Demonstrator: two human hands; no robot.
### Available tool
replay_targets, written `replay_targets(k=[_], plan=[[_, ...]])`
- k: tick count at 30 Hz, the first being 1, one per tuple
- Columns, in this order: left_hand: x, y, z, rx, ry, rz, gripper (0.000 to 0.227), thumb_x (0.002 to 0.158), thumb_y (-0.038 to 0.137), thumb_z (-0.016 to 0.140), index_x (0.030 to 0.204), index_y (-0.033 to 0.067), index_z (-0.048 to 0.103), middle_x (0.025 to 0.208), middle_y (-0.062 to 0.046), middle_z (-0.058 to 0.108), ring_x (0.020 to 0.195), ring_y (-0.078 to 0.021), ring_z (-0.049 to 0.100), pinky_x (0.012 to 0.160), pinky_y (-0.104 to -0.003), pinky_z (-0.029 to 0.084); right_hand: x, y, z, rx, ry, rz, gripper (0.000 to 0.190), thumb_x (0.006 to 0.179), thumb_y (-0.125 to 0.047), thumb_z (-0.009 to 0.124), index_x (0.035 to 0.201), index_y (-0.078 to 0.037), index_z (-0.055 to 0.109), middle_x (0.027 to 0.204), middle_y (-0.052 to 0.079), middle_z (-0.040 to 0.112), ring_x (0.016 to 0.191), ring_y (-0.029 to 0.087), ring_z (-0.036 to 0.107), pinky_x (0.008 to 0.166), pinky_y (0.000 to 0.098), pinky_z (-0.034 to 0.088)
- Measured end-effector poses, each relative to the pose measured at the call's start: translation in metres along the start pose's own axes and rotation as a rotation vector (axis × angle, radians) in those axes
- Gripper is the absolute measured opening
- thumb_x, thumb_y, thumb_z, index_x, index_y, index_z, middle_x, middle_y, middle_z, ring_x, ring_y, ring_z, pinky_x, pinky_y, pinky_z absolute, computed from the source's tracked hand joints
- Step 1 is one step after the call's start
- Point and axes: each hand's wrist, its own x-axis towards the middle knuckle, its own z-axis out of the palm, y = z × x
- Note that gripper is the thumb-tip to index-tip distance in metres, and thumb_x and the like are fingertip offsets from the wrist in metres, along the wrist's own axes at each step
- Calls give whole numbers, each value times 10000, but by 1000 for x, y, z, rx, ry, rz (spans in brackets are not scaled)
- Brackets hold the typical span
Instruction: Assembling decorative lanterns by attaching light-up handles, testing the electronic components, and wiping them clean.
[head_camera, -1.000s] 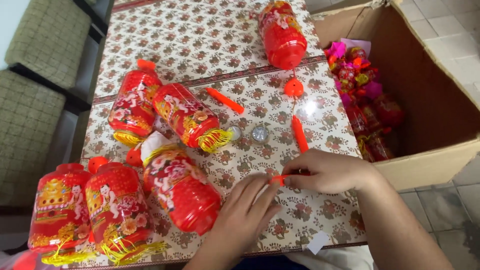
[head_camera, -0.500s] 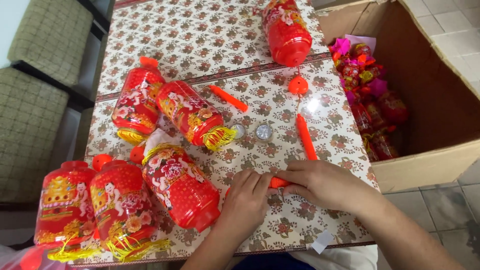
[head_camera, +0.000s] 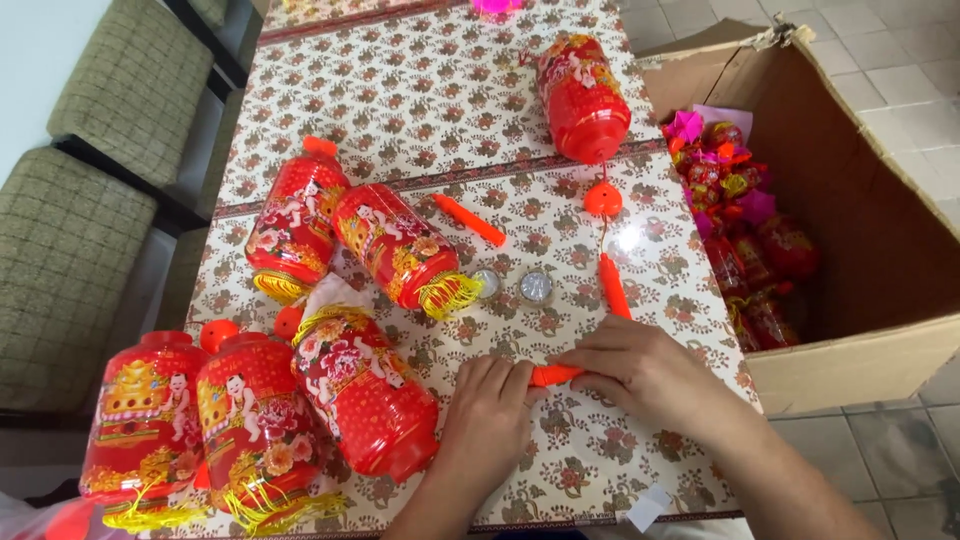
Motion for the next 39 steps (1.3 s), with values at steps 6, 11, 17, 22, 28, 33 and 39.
replay_targets(k=[6, 11, 17, 22, 28, 33, 39], plan=[[2, -3, 1, 21, 128, 67, 287, 1033, 243, 589, 1097, -25, 669, 945, -148, 693, 911, -290, 599, 822, -450, 477, 6, -4, -7, 5, -275, 237, 375, 993, -450, 543, 1157, -165, 725, 880, 0, 810, 705, 238, 770, 589, 401, 595], [4, -1, -4, -4, 138, 72, 193, 1001, 175, 647, 1046, -12, 653, 912, -119, 657, 893, -277, 572, 810, -434, 451, 1, -3, -4, 14, -116, 110, 233, 929, -246, 694, 1098, -93, 742, 939, 44, 776, 819, 237, 736, 738, 382, 595], [5, -1, -5, -33, 213, 86, 176, 960, 129, 694, 1060, -13, 661, 927, -107, 670, 909, -261, 585, 824, -417, 462, 3, -7, -7, -45, -46, 81, 362, 906, -325, 711, 1175, -85, 716, 965, 59, 791, 837, 243, 752, 761, 406, 603], [5, -3, -5, -11, 167, 88, 232, 999, 211, 650, 1083, -4, 674, 946, -107, 673, 926, -273, 591, 831, -427, 462, 6, -10, -4, 4, -121, 85, 246, 982, -324, 631, 1024, -100, 725, 824, 28, 745, 702, 238, 695, 634, 386, 557], [-1, -1, -4, -106, 143, 30, 263, 995, 197, 641, 1104, -38, 689, 1027, -165, 702, 963, -316, 615, 878, -455, 483, 1, -13, -4, -142, -33, -15, 317, 875, -248, 781, 1146, -88, 743, 1032, 68, 782, 923, 279, 726, 809, 438, 567], [1, -5, -2, -15, 154, 66, 264, 976, 217, 679, 1092, -19, 695, 1000, -143, 715, 967, -289, 609, 872, -438, 471, 9, -16, -2, -99, -32, -37, 277, 896, -246, 762, 1088, -49, 734, 956, 84, 778, 844, 256, 735, 779, 391, 609], [5, -5, -3, -44, 175, 65, 206, 965, 168, 696, 1055, -15, 672, 923, -109, 685, 917, -272, 592, 827, -428, 454, 10, -16, -6, -261, 13, -79, 286, 869, -310, 799, 1068, -117, 725, 1024, 16, 752, 906, 221, 692, 859, 383, 547]])
